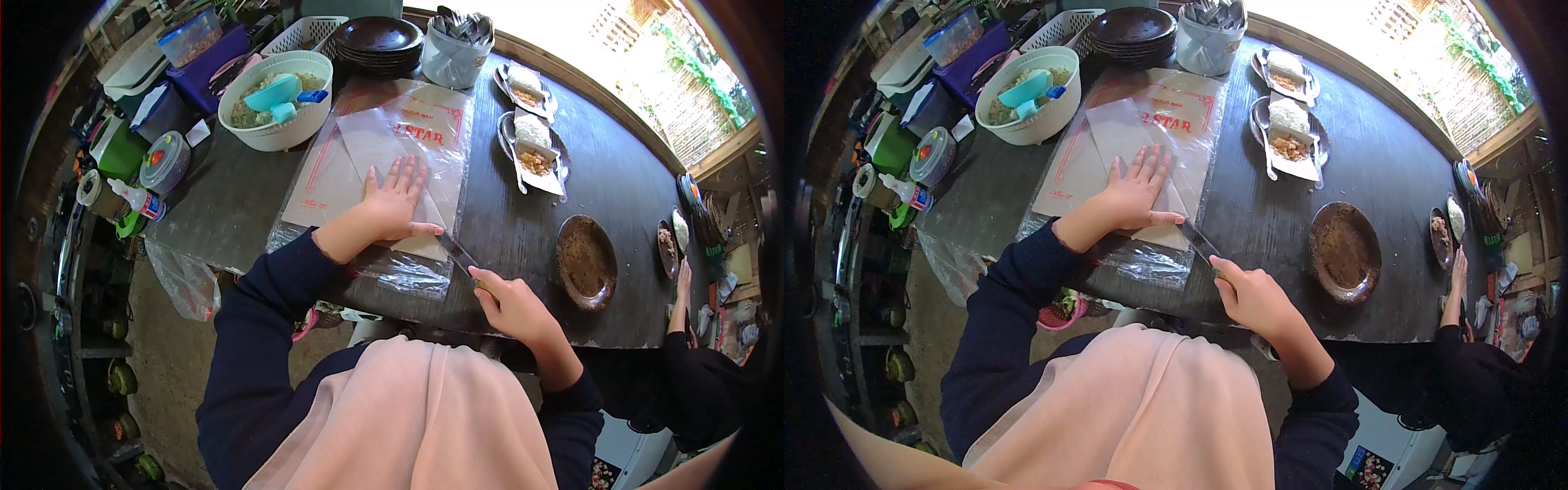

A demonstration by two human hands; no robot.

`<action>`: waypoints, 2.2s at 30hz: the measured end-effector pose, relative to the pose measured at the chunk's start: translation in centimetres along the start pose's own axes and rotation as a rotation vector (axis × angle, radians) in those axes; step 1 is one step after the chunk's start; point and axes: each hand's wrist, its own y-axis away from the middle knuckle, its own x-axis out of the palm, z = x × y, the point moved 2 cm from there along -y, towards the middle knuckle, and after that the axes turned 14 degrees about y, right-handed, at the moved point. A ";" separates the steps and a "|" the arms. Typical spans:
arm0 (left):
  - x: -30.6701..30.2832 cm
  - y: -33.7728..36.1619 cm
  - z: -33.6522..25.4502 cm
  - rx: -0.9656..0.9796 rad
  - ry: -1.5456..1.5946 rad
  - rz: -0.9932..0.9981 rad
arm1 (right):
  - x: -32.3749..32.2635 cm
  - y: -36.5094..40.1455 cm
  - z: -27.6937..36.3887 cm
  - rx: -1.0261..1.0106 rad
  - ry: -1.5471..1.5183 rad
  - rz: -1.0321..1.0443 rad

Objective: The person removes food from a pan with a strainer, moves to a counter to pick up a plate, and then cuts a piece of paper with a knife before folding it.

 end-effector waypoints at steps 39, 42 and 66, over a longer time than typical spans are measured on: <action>0.0 0.3 -0.3 -0.014 0.011 0.040 | 0.1 -0.8 0.1 0.003 -0.056 -0.023; 0.0 0.3 -0.4 -0.007 -0.012 0.032 | 0.0 0.4 -0.2 0.050 -0.071 0.013; 0.2 0.3 -0.5 -0.006 -0.001 0.033 | 0.3 -4.3 0.2 -0.065 -0.042 -0.081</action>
